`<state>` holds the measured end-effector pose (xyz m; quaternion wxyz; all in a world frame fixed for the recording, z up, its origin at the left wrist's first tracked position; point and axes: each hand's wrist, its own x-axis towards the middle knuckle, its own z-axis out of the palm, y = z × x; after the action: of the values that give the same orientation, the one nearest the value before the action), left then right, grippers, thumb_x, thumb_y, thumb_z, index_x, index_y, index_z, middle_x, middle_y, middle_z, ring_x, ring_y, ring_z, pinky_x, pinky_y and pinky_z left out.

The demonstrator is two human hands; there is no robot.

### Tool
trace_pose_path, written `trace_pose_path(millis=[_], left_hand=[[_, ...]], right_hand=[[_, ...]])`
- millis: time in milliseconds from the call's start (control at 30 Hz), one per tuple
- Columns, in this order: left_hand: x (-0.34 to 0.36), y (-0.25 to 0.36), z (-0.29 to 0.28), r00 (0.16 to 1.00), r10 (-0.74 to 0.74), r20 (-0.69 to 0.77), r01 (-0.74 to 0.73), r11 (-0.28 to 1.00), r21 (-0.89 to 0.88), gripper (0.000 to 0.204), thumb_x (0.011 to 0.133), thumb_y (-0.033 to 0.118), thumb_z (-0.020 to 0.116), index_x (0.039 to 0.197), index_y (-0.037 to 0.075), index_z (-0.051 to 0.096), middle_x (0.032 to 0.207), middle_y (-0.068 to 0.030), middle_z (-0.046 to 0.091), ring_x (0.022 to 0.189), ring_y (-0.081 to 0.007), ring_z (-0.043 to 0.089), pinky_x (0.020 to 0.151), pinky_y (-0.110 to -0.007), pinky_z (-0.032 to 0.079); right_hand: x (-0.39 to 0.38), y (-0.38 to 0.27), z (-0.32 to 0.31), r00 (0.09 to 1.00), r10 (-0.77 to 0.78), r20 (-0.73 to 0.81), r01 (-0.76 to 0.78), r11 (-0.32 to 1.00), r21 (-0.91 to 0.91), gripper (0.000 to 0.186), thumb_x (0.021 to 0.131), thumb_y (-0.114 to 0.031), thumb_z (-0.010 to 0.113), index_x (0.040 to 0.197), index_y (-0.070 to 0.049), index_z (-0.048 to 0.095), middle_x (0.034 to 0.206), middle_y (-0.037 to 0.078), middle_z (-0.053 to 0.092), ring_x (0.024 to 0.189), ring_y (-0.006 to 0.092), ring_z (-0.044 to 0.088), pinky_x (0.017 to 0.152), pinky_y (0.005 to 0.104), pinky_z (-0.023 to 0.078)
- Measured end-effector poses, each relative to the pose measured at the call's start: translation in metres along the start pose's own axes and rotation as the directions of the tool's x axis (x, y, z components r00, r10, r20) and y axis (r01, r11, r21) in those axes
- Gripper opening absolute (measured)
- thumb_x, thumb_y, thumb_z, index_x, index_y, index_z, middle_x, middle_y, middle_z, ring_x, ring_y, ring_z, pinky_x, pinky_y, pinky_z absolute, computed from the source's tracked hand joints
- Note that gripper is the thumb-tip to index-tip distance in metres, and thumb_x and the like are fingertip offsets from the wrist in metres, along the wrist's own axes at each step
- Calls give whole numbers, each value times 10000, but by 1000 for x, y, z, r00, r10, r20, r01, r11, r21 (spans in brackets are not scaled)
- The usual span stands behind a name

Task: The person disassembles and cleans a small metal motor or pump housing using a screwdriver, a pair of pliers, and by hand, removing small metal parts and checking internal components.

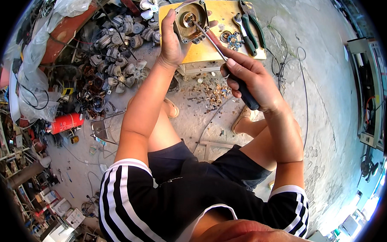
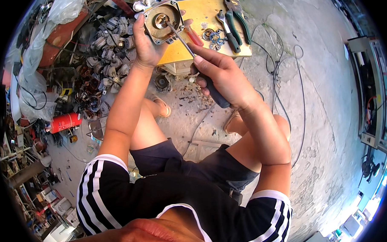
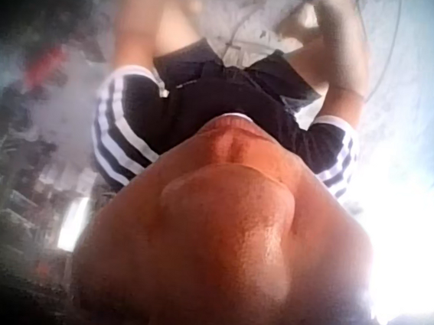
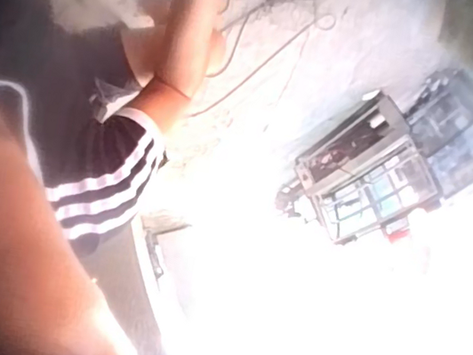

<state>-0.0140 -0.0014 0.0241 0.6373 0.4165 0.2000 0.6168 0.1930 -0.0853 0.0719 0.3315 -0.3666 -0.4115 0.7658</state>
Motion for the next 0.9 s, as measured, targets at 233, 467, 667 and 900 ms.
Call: trace_pose_path(millis=[233, 467, 667, 900], left_hand=[[-3, -10, 6, 996, 44, -78, -48, 998, -49, 717, 969, 606, 333, 1340, 14, 494, 1252, -149, 618, 1194, -310, 596, 1068, -584, 461], [-7, -8, 3, 995, -74, -62, 72, 997, -32, 772, 958, 660, 296, 1342, 21, 496, 1254, -202, 621, 1160, -336, 622, 1047, -534, 480], [-9, -10, -2, 984, -180, -18, 178, 982, -66, 847, 938, 717, 259, 1327, 13, 525, 1204, -200, 657, 1114, -326, 653, 972, -425, 513], [-12, 2, -5, 954, -301, 19, 301, 953, -16, 778, 959, 659, 271, 1276, 16, 575, 1205, -143, 669, 1108, -254, 648, 963, -409, 513]], right_hand=[[5, 19, 16, 987, -131, -88, 114, 977, -180, 451, 1048, -157, 503, 1485, -60, 445, 840, 0, 545, 598, 54, 491, 512, 227, 459], [8, 27, 14, 977, -177, -119, 141, 955, -262, 448, 1040, -146, 517, 1475, -57, 460, 820, -1, 545, 567, 54, 487, 491, 233, 444], [9, 22, 5, 981, -162, -106, 111, 918, -382, 449, 1027, -146, 540, 1472, -113, 486, 799, -15, 550, 566, 46, 472, 495, 238, 435], [8, 11, -22, 971, -236, -33, 160, 748, -644, 474, 1000, -74, 568, 1455, -198, 529, 800, -55, 488, 636, 39, 412, 568, 221, 400]])
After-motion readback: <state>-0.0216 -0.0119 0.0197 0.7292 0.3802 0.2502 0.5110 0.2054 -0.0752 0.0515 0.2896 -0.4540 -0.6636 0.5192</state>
